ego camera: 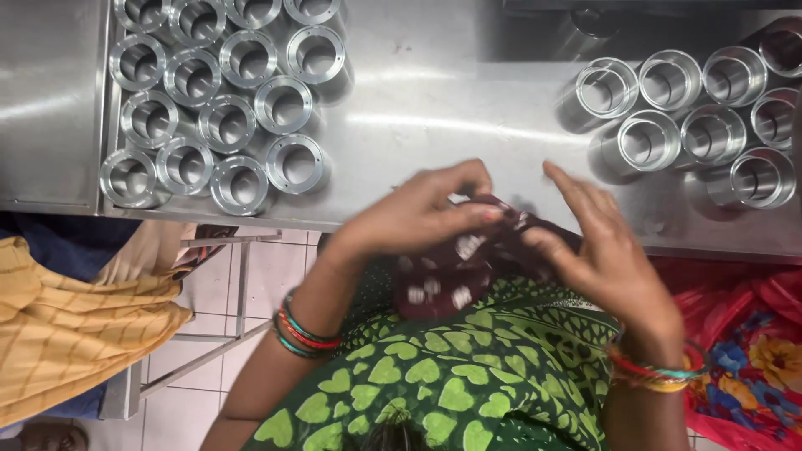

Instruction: Inspecting and cleaning industrial metal ring components with a cloth on a metal workbench.

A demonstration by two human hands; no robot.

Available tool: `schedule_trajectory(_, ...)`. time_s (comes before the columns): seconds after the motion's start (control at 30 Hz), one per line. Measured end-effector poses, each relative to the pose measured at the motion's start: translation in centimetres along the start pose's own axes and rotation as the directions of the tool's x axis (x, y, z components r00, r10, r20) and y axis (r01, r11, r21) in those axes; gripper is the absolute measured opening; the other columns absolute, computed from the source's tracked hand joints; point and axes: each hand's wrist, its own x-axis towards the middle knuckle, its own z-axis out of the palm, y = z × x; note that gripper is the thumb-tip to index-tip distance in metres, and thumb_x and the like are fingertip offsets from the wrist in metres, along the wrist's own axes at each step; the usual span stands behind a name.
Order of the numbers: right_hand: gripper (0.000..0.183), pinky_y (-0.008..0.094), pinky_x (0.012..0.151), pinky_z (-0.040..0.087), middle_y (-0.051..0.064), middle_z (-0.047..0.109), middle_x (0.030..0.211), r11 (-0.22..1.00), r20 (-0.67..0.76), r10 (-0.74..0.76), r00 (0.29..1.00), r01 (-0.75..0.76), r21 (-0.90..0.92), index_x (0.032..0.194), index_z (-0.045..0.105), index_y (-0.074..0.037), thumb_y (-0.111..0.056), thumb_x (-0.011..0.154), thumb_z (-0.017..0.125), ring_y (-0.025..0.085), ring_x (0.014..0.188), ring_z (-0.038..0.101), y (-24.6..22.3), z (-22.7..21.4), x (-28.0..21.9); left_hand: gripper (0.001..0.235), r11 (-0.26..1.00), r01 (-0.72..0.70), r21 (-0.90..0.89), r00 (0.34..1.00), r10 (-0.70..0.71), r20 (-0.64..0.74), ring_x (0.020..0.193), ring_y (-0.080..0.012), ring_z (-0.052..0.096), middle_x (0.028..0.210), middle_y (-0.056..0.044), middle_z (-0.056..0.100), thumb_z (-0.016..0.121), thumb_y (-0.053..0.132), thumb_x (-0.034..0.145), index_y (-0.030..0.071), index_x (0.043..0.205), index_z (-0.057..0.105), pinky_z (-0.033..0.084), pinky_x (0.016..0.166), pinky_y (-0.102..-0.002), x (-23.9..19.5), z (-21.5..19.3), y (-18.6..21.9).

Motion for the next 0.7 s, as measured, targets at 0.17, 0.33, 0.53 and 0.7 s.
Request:
schedule_trajectory(0.17, 0.087, 0.037, 0.104, 0.047, 0.019, 0.059, 0.142, 0.923, -0.039, -0.344, 0.938, 0.345, 0.171, 0.151, 0.043, 0.001, -0.022, 0.079, 0.086, 0.024, 0.130, 0.057, -1.7, 3.7, 0.1, 0.029, 0.979, -0.205, -0.016, 0.974, 0.202, -0.098, 0.086, -0.0130, 0.069, 0.093, -0.004, 0.072, 0.063, 0.037, 0.106, 0.008, 0.106, 0.059, 0.056, 0.076, -0.029, 1.3, 2.1, 1.3)
schedule_trajectory(0.33, 0.049, 0.041, 0.096, 0.053, 0.024, 0.064, 0.131, 0.859, 0.064, -0.084, 0.994, 0.039, 0.511, 0.132, 0.068, 0.003, -0.023, 0.092, 0.078, 0.026, 0.117, 0.062, 2.7, 3.7, -0.9, 0.027, 0.996, -0.070, 0.061, 0.947, 0.086, -0.310, 0.075, -0.0115, 0.075, 0.089, -0.003, 0.076, 0.066, 0.035, 0.098, 0.008, 0.102, 0.062, 0.061, 0.065, -0.031, 1.8, 1.2, 2.0)
schedule_trajectory(0.53, 0.036, 0.041, 0.108, 0.053, 0.011, 0.059, 0.100, 0.479, -0.342, -0.330, 0.880, 0.469, 0.742, 0.119, 0.062, 0.003, -0.028, 0.101, 0.068, 0.018, 0.092, 0.061, 3.3, 0.3, -2.6, 0.018, 0.899, 0.069, 0.433, 0.964, 0.051, -0.260, 0.077, -0.0242, 0.070, 0.096, -0.007, 0.076, 0.071, 0.023, 0.093, 0.008, 0.102, 0.071, 0.055, 0.073, -0.039, 6.5, 4.4, 0.1)
schedule_trajectory(0.7, 0.034, 0.032, 0.061, 0.053, 0.009, 0.058, 0.081, -0.130, -0.325, -0.293, 0.899, 0.300, 0.945, 0.098, 0.059, 0.009, -0.021, 0.115, 0.059, 0.015, 0.062, 0.056, 5.6, 0.2, -2.9, 0.032, 0.642, -0.326, 0.694, 0.832, 0.543, -0.111, 0.122, -0.0334, 0.058, 0.122, -0.012, 0.067, 0.063, -0.002, 0.083, 0.002, 0.114, 0.070, 0.046, 0.103, -0.047, 13.6, 8.7, -2.1)
